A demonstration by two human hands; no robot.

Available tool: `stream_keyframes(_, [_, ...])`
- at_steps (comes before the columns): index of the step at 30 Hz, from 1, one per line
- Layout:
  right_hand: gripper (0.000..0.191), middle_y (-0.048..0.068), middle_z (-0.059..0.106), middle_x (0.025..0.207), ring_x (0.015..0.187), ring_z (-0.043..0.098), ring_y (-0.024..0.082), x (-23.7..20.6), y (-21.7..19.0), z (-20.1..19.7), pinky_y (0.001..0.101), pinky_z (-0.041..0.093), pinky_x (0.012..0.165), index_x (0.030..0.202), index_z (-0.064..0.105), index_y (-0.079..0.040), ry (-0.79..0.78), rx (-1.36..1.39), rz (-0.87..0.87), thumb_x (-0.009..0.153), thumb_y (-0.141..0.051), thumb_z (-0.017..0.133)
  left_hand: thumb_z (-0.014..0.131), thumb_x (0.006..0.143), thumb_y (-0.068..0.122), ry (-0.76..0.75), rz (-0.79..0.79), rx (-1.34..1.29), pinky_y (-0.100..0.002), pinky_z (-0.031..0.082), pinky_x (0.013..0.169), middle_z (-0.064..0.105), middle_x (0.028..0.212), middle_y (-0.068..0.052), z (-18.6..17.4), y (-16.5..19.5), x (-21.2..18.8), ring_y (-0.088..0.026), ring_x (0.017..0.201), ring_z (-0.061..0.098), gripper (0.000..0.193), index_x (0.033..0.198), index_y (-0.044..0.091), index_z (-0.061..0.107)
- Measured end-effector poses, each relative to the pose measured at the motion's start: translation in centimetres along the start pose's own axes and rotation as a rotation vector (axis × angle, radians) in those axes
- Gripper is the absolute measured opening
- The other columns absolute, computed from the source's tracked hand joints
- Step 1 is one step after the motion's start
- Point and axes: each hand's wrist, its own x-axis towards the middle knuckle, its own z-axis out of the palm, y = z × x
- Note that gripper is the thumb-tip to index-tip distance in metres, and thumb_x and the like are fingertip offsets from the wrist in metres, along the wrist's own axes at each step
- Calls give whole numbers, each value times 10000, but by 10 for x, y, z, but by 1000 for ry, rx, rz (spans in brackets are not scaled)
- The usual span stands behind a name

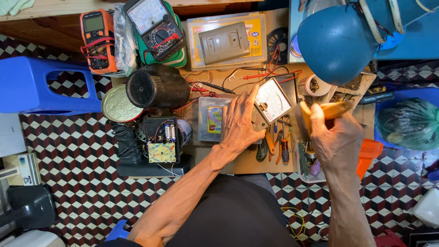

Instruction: The person cleans a small analog meter using a brush and a screwdriver. They brush the face and edges of the meter, then use the screwdriver to scrape or adjust parts of the meter's surface.

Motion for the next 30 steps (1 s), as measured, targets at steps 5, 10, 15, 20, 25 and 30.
stream_keyframes(5, [233,59,712,753,615,670,119,6,2,9,266,513,531,1030,733,-10,-31,281,199,1061,-229,661,894,587,279,-11,5,-29,-503,370,1066,485,1448,-163,-3,3,-1,-366,1323,474,1232,1611,142,224])
stream_keyframes(10, [274,79,683,663,556,638,131,5,8,-1,263,470,499,915,739,22,-39,156,273,1059,-197,660,899,615,286,-1,47,-44,-529,342,1131,459,1495,-181,-5,3,-2,-387,1381,437,1218,1614,145,218])
stream_keyframes(15, [285,75,678,676,556,634,105,6,12,5,227,463,481,908,720,35,7,335,263,1070,-188,648,903,644,304,-19,63,-81,-538,317,1175,450,1523,-191,-4,6,-3,-391,1416,423,1203,1619,159,215])
stream_keyframes(20, [222,80,687,718,562,641,102,10,18,11,215,488,468,971,721,27,0,465,277,1059,-159,636,891,636,285,-21,87,-62,-542,304,1202,444,1526,-204,-3,4,-3,-400,1421,417,1205,1622,156,210])
stream_keyframes(25, [210,82,695,761,595,651,104,15,21,17,214,510,502,998,718,34,12,523,246,1077,-145,641,888,630,294,-25,85,-103,-536,311,1195,452,1512,-198,1,5,-5,-392,1407,428,1205,1619,157,213])
stream_keyframes(30, [231,79,703,788,633,663,102,19,19,19,212,528,543,1003,717,41,32,495,194,1098,-154,638,884,636,282,-24,79,-105,-534,318,1196,450,1513,-201,-1,5,-3,-392,1408,427,1196,1620,150,218])
